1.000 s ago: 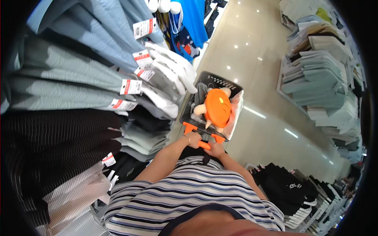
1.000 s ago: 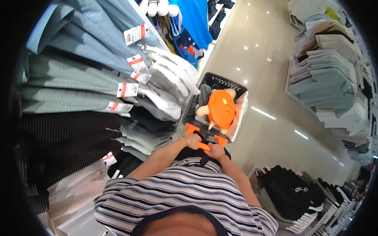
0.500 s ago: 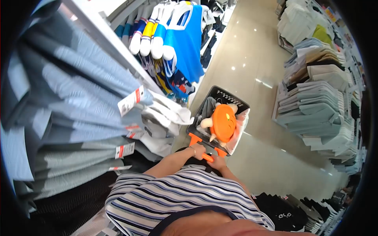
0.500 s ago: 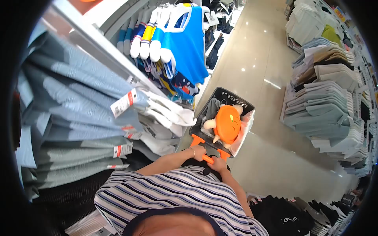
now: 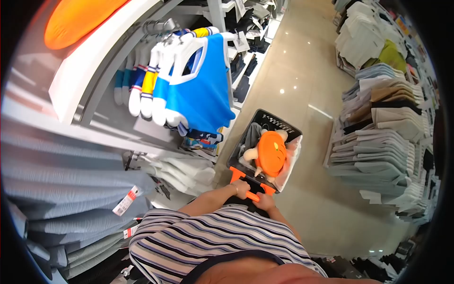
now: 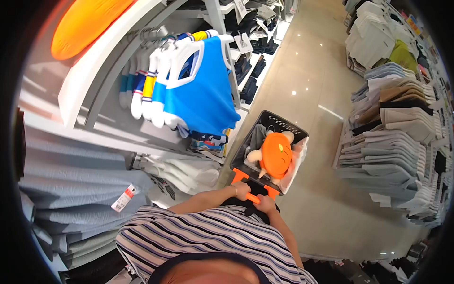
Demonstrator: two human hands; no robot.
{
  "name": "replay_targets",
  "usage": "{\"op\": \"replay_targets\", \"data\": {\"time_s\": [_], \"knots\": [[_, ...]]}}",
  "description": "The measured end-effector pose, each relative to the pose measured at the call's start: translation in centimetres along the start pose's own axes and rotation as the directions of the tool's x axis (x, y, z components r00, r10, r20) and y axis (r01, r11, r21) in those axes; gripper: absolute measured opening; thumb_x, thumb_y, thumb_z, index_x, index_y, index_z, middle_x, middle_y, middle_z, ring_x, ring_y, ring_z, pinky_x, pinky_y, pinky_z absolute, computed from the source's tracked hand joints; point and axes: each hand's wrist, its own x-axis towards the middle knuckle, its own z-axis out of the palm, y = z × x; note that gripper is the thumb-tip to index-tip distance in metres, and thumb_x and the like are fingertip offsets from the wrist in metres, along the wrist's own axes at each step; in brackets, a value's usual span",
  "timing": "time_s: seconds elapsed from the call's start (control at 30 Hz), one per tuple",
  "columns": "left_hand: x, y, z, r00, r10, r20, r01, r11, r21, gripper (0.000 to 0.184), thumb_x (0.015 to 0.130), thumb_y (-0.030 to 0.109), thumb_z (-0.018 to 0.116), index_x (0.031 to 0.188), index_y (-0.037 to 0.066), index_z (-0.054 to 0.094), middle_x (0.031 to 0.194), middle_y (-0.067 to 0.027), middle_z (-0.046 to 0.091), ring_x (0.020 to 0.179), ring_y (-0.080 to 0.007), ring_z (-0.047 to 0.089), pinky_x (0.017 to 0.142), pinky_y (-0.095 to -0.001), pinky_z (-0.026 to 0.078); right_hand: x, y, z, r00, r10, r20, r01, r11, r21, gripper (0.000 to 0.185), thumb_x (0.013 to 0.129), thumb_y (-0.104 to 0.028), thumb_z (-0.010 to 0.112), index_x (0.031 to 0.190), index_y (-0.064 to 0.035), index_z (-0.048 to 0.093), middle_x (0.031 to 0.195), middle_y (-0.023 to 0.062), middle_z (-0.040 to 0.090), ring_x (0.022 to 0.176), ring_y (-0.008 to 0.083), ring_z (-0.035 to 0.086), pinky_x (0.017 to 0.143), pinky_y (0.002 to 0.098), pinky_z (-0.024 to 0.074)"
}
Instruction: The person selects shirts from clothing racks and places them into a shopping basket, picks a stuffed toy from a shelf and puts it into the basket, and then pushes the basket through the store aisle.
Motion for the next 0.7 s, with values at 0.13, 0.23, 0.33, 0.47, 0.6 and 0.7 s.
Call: {"op": "replay_targets", "data": {"time_s": [0.13,0.23,0.33,0.47,0.6,0.7], "knots": [[3.5,0.2,-5.8,0.999,-0.021,-0.027,0.02,1.0,-0.019,0.025,0.064,0.022,0.056,0.08,0.006,0.066,0.082,-0.017,0.064,0.082,-0.0313,0.062,0.073,-0.0407,0.049,4.3,2.5,-5.0,1.0,-0.027,-0.002,0.026,0.999,-0.033,0.028,0.066,-0.035,0.066,0.079,-0.0101,0.06,0.069,0.0161,0.062,0.068,0.0345,0.061,0.064,0.0449,0.0491],[6.5,-0.1,-9.6,0.997,-0.036,-0.063,0.033,0.998,-0.048,0.023,0.064,0.022,0.056,0.077,0.006,0.066,0.084,-0.0176,0.064,0.083,-0.0322,0.062,0.073,-0.0415,0.049,7.7,4.9,-8.6,0.997,-0.071,-0.025,0.069,0.996,-0.051,0.027,0.065,-0.035,0.066,0.078,-0.0109,0.063,0.07,0.0155,0.062,0.069,0.0334,0.062,0.065,0.0442,0.0499],[9.8,-0.8,-13.1,0.987,-0.075,-0.14,0.063,0.994,-0.089,0.023,0.063,0.023,0.057,0.077,0.007,0.066,0.081,-0.0172,0.064,0.081,-0.0327,0.062,0.072,-0.0422,0.05,11.6,6.8,-12.8,0.999,-0.044,0.026,0.046,0.995,-0.092,0.027,0.065,-0.035,0.066,0.078,-0.0121,0.063,0.07,0.0143,0.062,0.069,0.0325,0.062,0.064,0.044,0.0499],[14.2,-1.9,-19.1,0.984,-0.065,-0.164,0.046,0.992,-0.116,0.024,0.06,0.022,0.058,0.077,0.007,0.066,0.079,-0.017,0.064,0.079,-0.0326,0.063,0.071,-0.042,0.05,17.1,9.4,-18.2,0.997,-0.074,0.032,0.076,0.993,-0.095,0.025,0.065,-0.034,0.065,0.076,-0.0122,0.063,0.07,0.0137,0.062,0.069,0.032,0.062,0.063,0.0434,0.0497],[17.6,-3.3,-23.3,0.982,-0.051,-0.182,0.037,0.996,-0.082,0.025,0.061,0.022,0.057,0.077,0.005,0.066,0.079,-0.0178,0.064,0.079,-0.0326,0.063,0.07,-0.0423,0.05,21.5,10.0,-22.7,0.989,-0.141,-0.053,0.137,0.988,-0.065,0.02,0.062,-0.026,0.066,0.068,-0.0081,0.059,0.067,0.0137,0.06,0.066,0.0333,0.06,0.059,0.0419,0.0487],[20.5,-4.7,-26.5,0.976,-0.053,-0.213,0.036,0.996,-0.085,0.024,0.061,0.022,0.057,0.075,0.005,0.066,0.079,-0.0176,0.064,0.078,-0.0324,0.063,0.07,-0.0417,0.05,25.0,11.3,-25.0,0.996,-0.081,-0.04,0.078,0.994,-0.083,0.022,0.061,-0.029,0.066,0.067,-0.009,0.059,0.066,0.0136,0.06,0.066,0.0329,0.06,0.06,0.0422,0.0491]]}}
